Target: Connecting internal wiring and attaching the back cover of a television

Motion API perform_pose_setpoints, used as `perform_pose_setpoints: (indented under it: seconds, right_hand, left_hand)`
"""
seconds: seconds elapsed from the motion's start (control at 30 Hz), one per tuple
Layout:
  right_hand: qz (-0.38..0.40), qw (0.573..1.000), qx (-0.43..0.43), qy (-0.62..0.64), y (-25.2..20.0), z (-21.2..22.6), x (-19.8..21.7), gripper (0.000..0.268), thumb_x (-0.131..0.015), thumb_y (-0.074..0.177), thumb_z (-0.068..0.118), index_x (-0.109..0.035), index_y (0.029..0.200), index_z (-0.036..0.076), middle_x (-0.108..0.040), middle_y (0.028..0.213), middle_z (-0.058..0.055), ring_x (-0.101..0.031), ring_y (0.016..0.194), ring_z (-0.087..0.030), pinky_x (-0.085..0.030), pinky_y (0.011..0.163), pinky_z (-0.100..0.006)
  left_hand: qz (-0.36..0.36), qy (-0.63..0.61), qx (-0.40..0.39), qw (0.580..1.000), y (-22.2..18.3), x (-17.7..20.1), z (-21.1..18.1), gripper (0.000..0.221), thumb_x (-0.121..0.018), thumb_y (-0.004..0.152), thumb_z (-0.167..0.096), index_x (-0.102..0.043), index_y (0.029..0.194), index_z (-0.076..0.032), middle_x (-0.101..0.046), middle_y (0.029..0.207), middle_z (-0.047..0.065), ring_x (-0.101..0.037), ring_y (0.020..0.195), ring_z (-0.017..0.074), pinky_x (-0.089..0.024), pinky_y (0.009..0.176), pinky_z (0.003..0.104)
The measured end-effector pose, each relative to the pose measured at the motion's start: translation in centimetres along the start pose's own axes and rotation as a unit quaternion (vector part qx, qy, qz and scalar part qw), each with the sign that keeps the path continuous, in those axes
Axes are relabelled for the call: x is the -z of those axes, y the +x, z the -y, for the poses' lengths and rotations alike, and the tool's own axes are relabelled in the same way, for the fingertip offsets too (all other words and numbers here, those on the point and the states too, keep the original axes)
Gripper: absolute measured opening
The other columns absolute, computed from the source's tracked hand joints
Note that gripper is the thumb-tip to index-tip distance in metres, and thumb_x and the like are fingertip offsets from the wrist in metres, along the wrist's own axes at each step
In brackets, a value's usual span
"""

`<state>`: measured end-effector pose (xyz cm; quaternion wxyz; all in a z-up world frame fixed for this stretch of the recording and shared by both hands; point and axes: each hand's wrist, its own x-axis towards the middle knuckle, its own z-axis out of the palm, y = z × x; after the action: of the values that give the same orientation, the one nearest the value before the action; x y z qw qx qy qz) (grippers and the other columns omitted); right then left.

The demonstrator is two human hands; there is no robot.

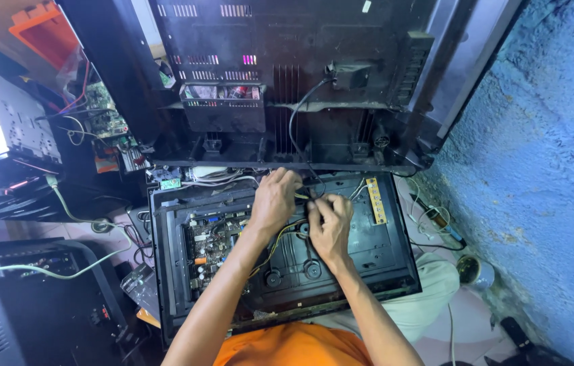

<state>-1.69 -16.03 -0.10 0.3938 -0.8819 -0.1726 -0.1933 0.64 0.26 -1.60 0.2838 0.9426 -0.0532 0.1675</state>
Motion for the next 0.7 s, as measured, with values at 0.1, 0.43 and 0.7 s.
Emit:
perform_pose_setpoints:
  seconds: [0.1, 0.43, 0.7]
  right_hand:
    - [0.010, 0.999, -0.038, 0.034, -0.5, -1.7, -0.1, 0.022, -0.057, 0.103, 0.020, -0.076, 0.114, 0.014, -0.059, 0.104, -0.007, -0.061, 0.099, -0.034, -0.046, 0.094, -0.048]
    - [0.103, 0.993, 0.043, -0.040, 1.5, -1.8, 1.6, 0.039, -0.060, 0.091, 0.015, -0.076, 0.126, 0.022, -0.064, 0.108, -0.009, -0.064, 0.099, -0.037, -0.048, 0.093, -0.050]
    - [0.142, 0.990, 0.018, -0.012, 2.9, -4.9, 0.1, 0.025, -0.057, 0.092, 0.018, -0.078, 0.107, 0.020, -0.069, 0.094, -0.004, -0.066, 0.092, -0.034, -0.049, 0.088, -0.047]
  left_hand:
    - [0.025, -0.031, 0.002, 0.999, -0.4, 1.0, 0.1, 0.009, -0.055, 0.096, -0.020, -0.063, 0.094, -0.023, -0.057, 0.088, -0.002, -0.063, 0.090, 0.0271, -0.050, 0.077, 0.037]
    - [0.017, 0.037, -0.012, 0.999, -1.8, 7.5, -3.3, 0.010, -0.052, 0.100, -0.020, -0.061, 0.094, -0.019, -0.063, 0.112, 0.002, -0.054, 0.119, 0.0283, -0.046, 0.088, 0.035]
    - [0.023, 0.044, -0.017, 0.999, -2.2, 5.8, -2.1, 0.012, -0.050, 0.102, -0.026, -0.059, 0.096, -0.021, -0.062, 0.105, 0.000, -0.052, 0.118, 0.0265, -0.044, 0.090, 0.036]
